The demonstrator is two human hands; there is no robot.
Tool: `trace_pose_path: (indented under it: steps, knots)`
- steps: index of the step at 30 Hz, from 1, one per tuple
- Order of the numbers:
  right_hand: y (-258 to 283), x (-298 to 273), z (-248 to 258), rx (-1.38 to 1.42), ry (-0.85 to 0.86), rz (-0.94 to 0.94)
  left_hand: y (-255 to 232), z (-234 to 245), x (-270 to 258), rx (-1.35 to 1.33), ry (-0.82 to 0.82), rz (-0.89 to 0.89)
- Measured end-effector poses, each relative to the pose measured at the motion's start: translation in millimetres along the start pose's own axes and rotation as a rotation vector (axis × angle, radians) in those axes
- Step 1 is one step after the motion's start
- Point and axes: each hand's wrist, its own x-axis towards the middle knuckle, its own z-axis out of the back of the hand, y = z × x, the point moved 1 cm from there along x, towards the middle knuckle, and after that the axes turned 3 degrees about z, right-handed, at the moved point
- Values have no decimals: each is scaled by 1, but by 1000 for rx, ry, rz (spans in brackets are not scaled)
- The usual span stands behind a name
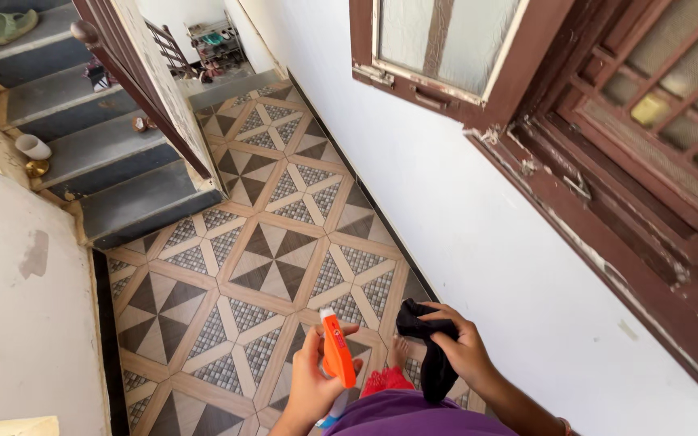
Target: The person cleans a window with a brown frame and textured glass using a black cloth and a spray bottle. They spray the cleaning solution onto the glass and wipe it thoroughly, covering the entire surface area multiple times.
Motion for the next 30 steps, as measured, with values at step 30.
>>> trace_pose_path:
  steps: [30]
  knots:
    - [78, 345, 38, -87, -369, 205, -411, -37, 554, -108, 680, -606]
